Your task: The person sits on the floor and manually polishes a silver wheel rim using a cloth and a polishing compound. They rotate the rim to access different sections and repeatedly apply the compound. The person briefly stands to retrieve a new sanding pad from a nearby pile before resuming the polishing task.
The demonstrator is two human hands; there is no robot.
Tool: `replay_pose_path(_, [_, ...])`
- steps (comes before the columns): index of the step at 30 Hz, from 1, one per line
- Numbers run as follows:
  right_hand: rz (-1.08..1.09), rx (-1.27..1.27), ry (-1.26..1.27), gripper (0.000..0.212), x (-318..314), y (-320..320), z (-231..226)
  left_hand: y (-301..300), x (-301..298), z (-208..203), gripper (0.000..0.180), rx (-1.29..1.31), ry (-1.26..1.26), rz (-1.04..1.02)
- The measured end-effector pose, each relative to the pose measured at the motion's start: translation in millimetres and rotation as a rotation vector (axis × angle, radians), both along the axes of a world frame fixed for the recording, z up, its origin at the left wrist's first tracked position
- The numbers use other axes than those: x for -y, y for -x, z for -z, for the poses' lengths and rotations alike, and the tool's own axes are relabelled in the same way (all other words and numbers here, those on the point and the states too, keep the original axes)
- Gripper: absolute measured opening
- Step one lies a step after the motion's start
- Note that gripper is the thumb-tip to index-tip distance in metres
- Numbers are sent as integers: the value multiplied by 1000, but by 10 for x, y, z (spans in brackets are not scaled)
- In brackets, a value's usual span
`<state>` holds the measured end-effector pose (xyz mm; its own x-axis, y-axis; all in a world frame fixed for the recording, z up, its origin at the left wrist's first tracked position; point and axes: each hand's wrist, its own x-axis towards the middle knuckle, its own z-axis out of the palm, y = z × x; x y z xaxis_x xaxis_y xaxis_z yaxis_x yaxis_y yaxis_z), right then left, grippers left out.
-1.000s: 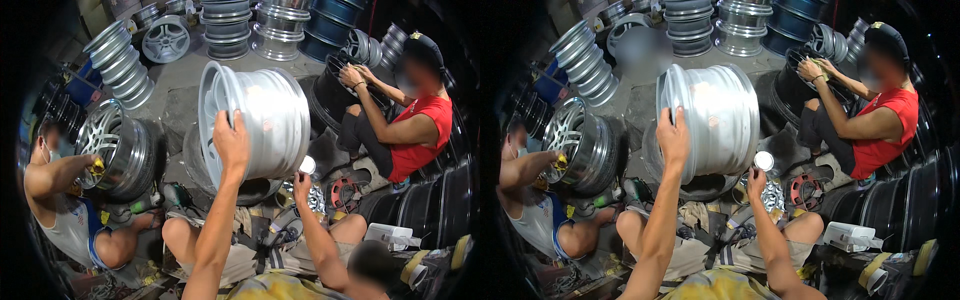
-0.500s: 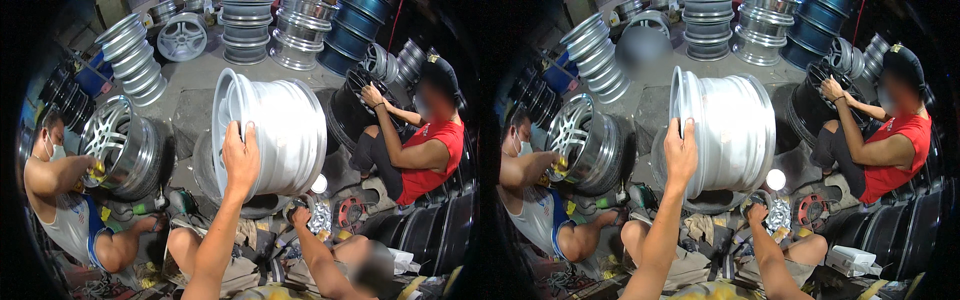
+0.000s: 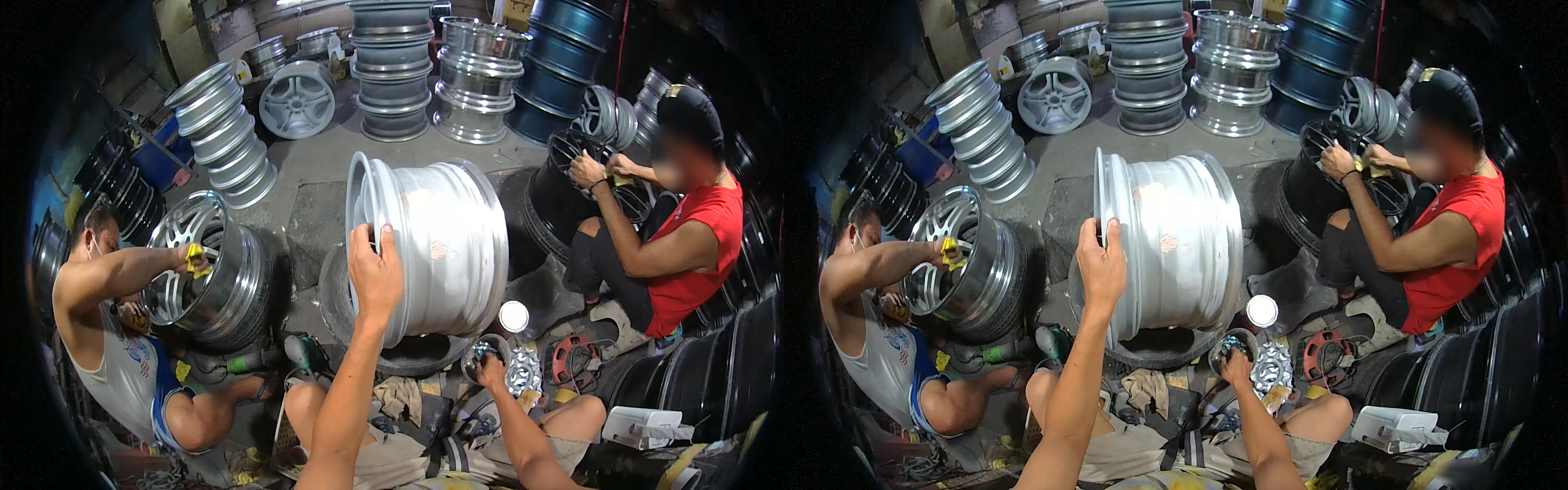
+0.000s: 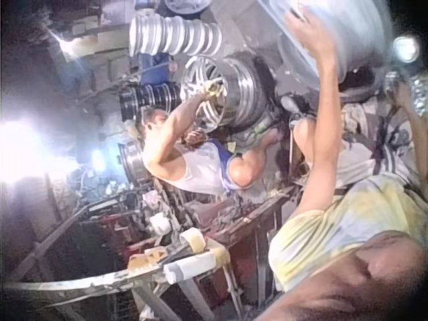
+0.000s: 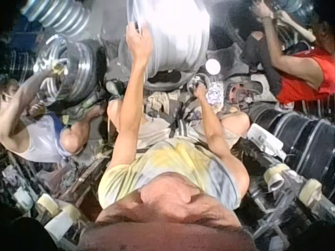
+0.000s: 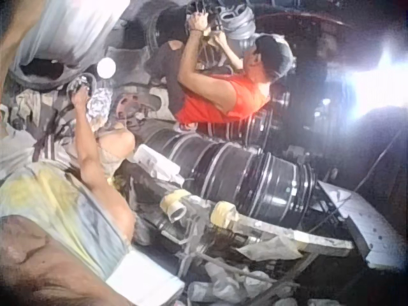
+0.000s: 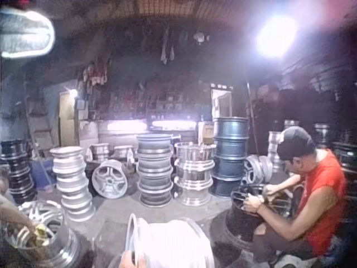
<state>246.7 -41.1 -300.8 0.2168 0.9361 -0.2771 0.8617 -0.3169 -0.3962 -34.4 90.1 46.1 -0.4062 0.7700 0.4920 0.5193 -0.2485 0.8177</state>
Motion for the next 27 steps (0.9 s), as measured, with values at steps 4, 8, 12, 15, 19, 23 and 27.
replay_pose_path(4, [-155, -77, 93, 35, 200, 46, -299, -67, 67, -69, 21, 7, -140, -62])
replay_pose_path(8, [-135, -154, 52, 33, 278, 47, -319, -142, 167, -158, 27, -490, -248, -80])
replay_pose_path(12, [-147, -164, 13, 31, 280, 1, -329, -135, 256, -138, 31, -872, -181, 97])
replay_pose_path(15, [-115, -179, -193, 31, 342, -10, -199, -108, 190, -53, 35, -1046, -128, 179])
replay_pose_path(19, [-95, -146, -234, 31, 370, 64, -350, -95, 206, -48, 39, -1165, -90, 187])
replay_pose_path(23, [-175, -85, -186, 32, 379, 103, -418, -67, 259, -50, 42, -1214, -82, 209])
replay_pose_path(27, [-83, -206, -228, 31, 335, 90, -196, -124, 290, -55, 43, -1210, -92, 246])
